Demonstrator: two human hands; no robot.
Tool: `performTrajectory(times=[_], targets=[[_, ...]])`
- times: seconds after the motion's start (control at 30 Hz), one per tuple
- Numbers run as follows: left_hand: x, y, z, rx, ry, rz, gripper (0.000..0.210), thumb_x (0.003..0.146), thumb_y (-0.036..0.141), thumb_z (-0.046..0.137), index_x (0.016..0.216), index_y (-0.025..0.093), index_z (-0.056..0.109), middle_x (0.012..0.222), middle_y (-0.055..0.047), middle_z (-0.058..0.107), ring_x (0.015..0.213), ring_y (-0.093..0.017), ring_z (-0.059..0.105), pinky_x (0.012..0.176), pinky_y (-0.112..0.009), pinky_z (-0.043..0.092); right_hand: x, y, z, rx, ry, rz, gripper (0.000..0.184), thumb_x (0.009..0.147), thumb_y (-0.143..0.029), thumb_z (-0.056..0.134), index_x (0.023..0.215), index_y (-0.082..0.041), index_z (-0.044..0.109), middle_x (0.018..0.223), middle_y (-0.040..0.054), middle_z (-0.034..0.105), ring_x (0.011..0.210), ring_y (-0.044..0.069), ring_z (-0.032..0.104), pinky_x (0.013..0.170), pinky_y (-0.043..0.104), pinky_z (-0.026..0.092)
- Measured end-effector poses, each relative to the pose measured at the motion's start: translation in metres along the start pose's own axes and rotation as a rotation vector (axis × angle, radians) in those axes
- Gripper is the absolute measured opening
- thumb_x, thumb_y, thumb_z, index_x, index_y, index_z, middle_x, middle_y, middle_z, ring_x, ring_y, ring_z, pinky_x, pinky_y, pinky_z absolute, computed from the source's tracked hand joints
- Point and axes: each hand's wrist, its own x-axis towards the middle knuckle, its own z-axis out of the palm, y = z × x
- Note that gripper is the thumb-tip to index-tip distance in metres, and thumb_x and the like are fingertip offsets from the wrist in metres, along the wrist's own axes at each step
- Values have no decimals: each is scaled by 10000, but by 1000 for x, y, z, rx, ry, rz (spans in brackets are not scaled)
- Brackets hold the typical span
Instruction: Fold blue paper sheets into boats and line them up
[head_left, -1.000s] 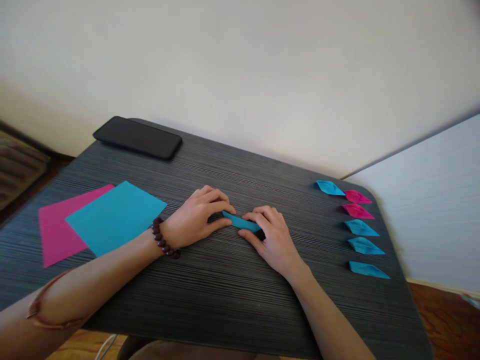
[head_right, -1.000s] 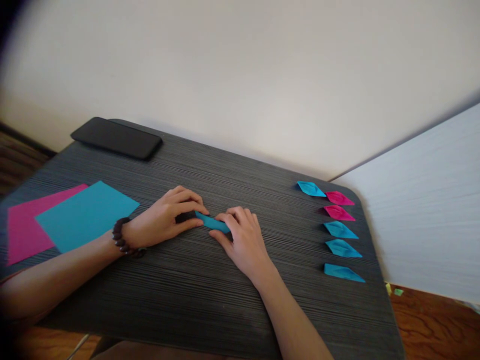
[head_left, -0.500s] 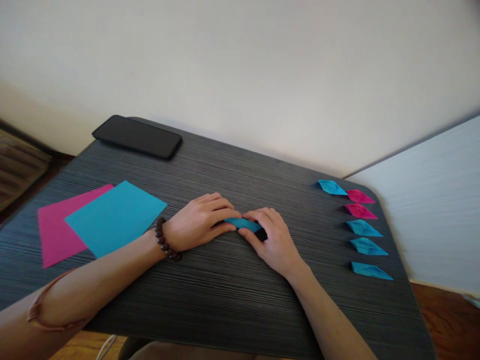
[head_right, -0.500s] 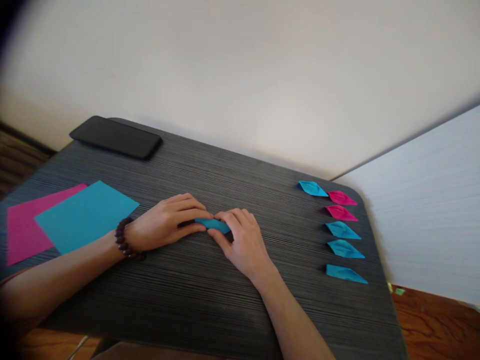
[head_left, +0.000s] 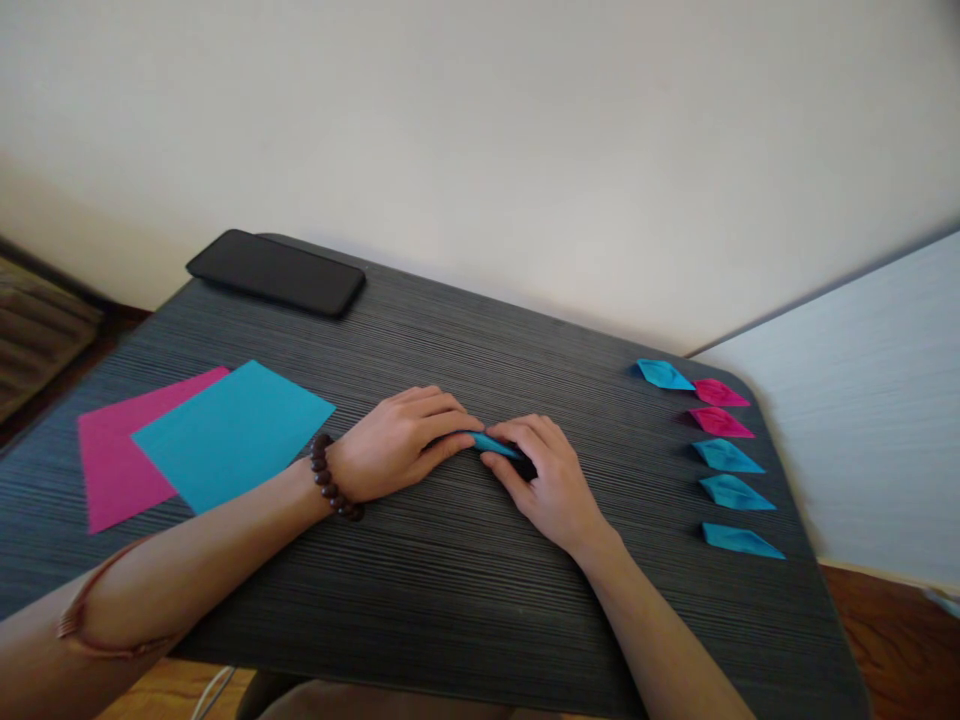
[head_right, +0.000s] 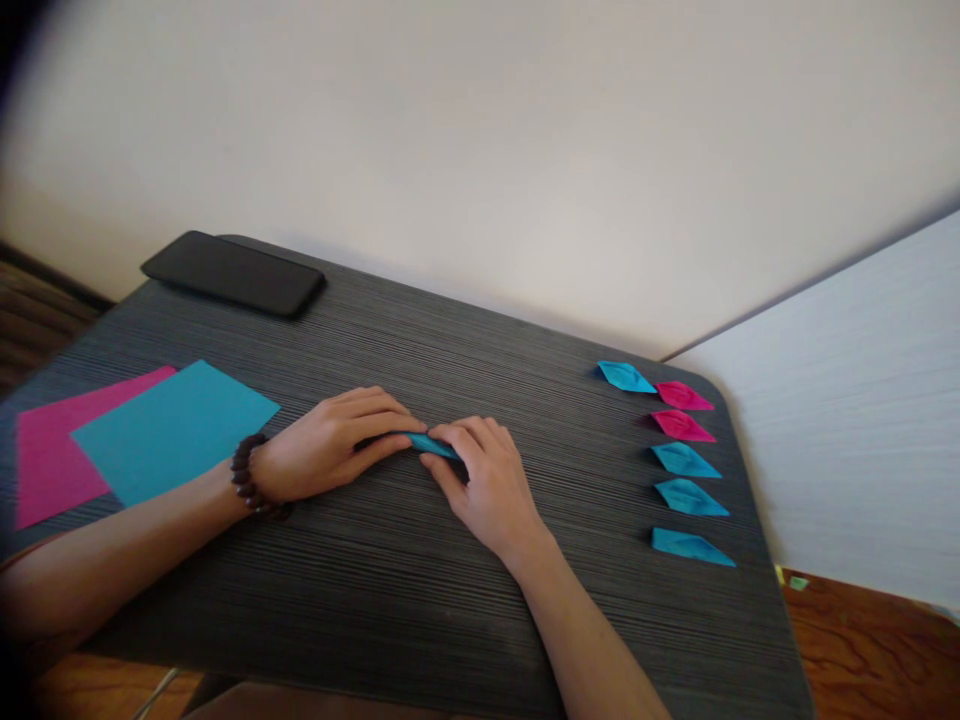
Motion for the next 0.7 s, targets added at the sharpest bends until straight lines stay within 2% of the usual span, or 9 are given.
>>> performTrajectory(times=[0.17,0.3,0.47,0.7], targets=[[0,1,0,-22,-45,-7,255,910,299,444,1081,201,607,991,-46,644,918,-184,559,862,-345,427,0,-2,0,30,5,-6,179,901,-277,470,1011,-218,599,954,52,613,899,192,542,827,362,443],[-1,3,2,-56,-41,-46,225,899,306,467,1011,195,628,939,-38,651,888,-177,573,845,-324,434,0,-4,2,61,21,-19,169,900,-277,472,968,-207,610,914,46,622,877,181,549,819,349,448],[-2,6,4,-134,-19,-85,199,895,283,482,949,181,644,864,-21,667,818,-144,601,769,-250,454,-1,-6,3,96,54,-4,172,888,-288,500,875,-190,642,779,33,618,761,160,560,716,305,455],[0,10,-3,-282,-45,-209,180,873,267,520,845,198,684,744,24,679,682,-97,611,649,-184,435,0,-5,1,187,85,83,150,845,-305,575,826,-203,683,677,2,608,642,127,549,619,261,428]])
